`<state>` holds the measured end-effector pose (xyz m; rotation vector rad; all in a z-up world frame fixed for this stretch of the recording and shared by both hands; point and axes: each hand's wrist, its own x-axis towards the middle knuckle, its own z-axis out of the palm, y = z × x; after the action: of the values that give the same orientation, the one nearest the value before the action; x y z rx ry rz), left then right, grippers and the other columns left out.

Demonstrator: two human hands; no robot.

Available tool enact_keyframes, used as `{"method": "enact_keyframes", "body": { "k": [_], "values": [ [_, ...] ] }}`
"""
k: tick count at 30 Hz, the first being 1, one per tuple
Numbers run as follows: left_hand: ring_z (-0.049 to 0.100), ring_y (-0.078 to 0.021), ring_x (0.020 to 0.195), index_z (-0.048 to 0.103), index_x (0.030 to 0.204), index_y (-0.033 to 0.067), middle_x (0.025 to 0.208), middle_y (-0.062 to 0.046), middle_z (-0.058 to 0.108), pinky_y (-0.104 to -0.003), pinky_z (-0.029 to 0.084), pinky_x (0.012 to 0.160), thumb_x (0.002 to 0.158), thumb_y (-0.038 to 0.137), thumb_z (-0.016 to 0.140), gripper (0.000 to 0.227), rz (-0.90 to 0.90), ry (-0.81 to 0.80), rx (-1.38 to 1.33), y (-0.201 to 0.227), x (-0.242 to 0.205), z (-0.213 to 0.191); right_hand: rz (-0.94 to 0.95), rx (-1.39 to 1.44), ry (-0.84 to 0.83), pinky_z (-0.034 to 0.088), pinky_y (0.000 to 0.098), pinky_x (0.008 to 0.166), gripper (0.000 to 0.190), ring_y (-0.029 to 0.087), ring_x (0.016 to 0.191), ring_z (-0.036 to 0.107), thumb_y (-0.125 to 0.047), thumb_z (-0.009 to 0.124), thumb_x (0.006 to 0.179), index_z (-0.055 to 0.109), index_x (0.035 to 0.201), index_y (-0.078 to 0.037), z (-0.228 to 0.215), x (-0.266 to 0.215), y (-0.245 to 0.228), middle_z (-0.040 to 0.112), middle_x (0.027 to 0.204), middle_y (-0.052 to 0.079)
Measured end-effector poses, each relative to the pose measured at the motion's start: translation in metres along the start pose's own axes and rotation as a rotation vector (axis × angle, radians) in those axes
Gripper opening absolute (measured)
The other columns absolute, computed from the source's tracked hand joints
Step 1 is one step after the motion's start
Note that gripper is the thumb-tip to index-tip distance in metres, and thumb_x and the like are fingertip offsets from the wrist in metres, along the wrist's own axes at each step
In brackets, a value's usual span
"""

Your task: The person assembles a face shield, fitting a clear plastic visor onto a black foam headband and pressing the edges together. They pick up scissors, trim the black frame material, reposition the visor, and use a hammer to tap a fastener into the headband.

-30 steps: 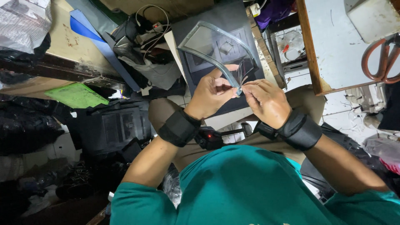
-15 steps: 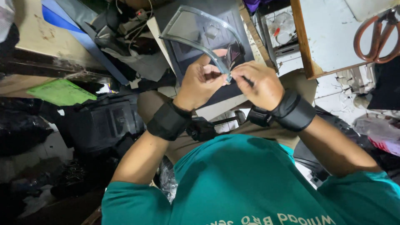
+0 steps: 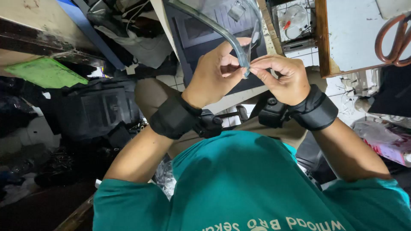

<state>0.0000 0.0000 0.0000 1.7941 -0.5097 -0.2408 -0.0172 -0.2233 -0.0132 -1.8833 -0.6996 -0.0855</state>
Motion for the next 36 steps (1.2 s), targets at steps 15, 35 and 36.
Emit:
{"method": "enact_keyframes", "body": {
  "k": [15, 35, 36],
  "values": [
    [0.048, -0.0059, 0.06, 0.052, 0.139, 0.0211, 0.081, 0.004, 0.078, -0.023, 0.05, 0.067, 0.095, 0.014, 0.069, 0.048, -0.076, 0.024, 0.069, 0.008, -0.002, -0.004, -0.08, -0.077, 0.006, 0.059, 0.0401, 0.093, 0.007, 0.035, 0.101, 0.073, 0.005, 0.068, 0.105, 0.069, 0.11, 0.009, 0.002, 0.003, -0.003, 0.073, 0.108, 0.025],
    [0.074, -0.0225, 0.084, 0.055, 0.146, 0.0147, 0.092, -0.019, 0.071, -0.039, 0.069, 0.083, 0.091, 0.002, 0.069, 0.058, -0.206, 0.081, -0.446, -0.016, -0.002, 0.013, -0.126, -0.024, 0.142, 0.057, 0.0501, 0.074, 0.004, 0.05, 0.09, 0.071, 0.01, 0.071, 0.095, 0.074, 0.098, 0.009, 0.01, 0.003, 0.001, 0.074, 0.1, 0.026],
    [0.074, -0.0225, 0.084, 0.055, 0.146, 0.0147, 0.092, -0.019, 0.071, -0.039, 0.069, 0.083, 0.091, 0.002, 0.069, 0.058, -0.204, 0.079, -0.445, -0.014, -0.002, 0.013, -0.127, -0.025, 0.145, 0.057, 0.0501, 0.074, 0.004, 0.05, 0.09, 0.071, 0.01, 0.071, 0.095, 0.074, 0.098, 0.009, 0.009, 0.002, 0.002, 0.074, 0.1, 0.026]
  ]
}}
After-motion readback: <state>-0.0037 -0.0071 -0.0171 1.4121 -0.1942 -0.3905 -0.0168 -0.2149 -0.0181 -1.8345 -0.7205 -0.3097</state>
